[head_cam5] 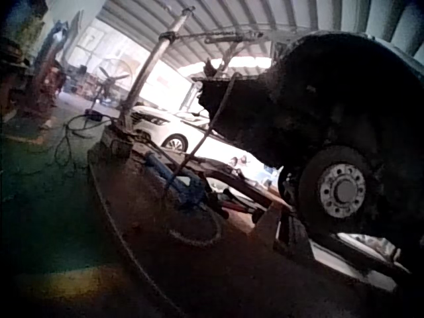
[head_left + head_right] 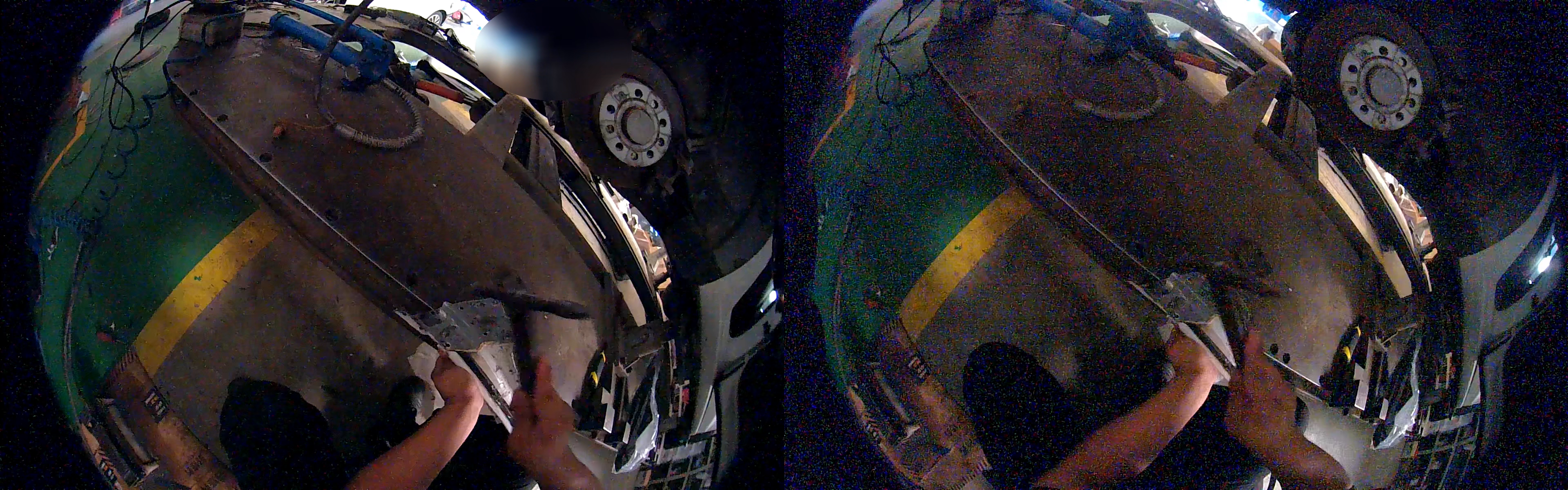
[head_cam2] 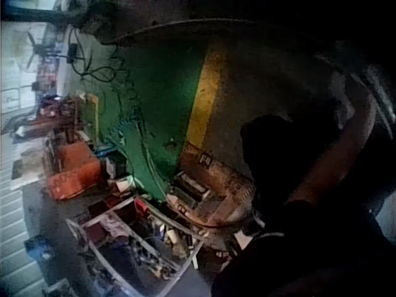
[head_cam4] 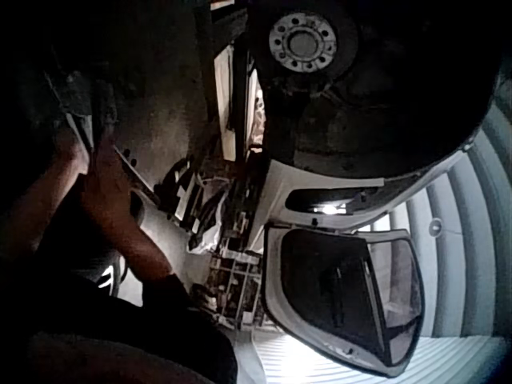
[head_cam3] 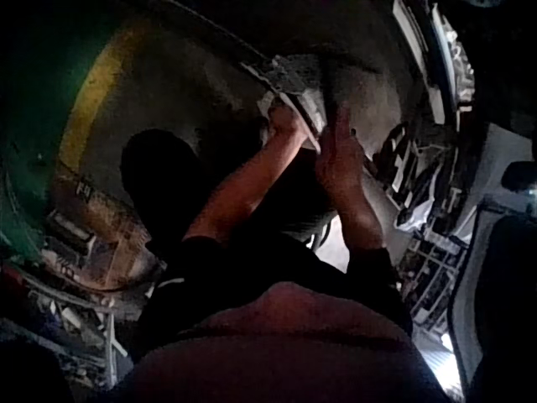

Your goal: The person uses a hammer to repeatedly strike and shape a white metal car part on a metal workbench. They reposition the part several times and continue hammering different areas to flatten or align the metal.

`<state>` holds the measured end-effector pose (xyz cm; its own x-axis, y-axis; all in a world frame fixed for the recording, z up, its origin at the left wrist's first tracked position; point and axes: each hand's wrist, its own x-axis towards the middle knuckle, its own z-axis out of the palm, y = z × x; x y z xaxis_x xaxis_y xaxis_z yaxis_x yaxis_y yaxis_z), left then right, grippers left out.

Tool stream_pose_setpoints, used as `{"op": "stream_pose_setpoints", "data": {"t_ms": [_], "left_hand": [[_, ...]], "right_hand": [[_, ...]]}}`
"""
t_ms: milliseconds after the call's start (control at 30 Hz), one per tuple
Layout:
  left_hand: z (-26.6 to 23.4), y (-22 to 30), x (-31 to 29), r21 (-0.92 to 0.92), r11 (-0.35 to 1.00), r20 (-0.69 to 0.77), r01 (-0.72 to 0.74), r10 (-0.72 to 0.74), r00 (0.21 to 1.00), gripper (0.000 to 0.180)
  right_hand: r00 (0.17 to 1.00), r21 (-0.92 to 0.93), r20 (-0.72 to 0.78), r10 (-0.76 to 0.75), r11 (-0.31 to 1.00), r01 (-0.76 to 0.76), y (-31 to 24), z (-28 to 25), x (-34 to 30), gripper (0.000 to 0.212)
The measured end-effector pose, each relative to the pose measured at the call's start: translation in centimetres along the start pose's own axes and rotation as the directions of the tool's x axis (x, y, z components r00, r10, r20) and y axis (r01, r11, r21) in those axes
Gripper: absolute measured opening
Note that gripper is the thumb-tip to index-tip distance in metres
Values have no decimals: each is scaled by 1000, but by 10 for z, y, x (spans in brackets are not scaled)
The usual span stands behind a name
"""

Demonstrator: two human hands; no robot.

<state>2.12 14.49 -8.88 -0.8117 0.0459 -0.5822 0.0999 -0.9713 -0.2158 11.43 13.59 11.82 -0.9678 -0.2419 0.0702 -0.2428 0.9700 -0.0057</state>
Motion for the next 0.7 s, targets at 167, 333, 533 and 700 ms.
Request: {"op": "stream_pose_setpoints", "data": {"t_ms": [167,333,533,700], "left_hand": [[-22,-6,13,-87,994,189,-71,87,978,40],[5,1,-12,-73,997,4,-15,15,1000,39],[-10,2,5,-86,996,9,1,0,1000,41],[-3,1,-9,-54,997,27,55,-53,998,41]], "right_hand": [[879,14,256,402,908,-419,-34,-4,18,66],[965,-8,252,67,998,-67,-11,15,25,65],[946,186,3,326,929,-320,-13,-5,-6,56],[944,-71,329,21,997,3,-4,42,17,58]]}}
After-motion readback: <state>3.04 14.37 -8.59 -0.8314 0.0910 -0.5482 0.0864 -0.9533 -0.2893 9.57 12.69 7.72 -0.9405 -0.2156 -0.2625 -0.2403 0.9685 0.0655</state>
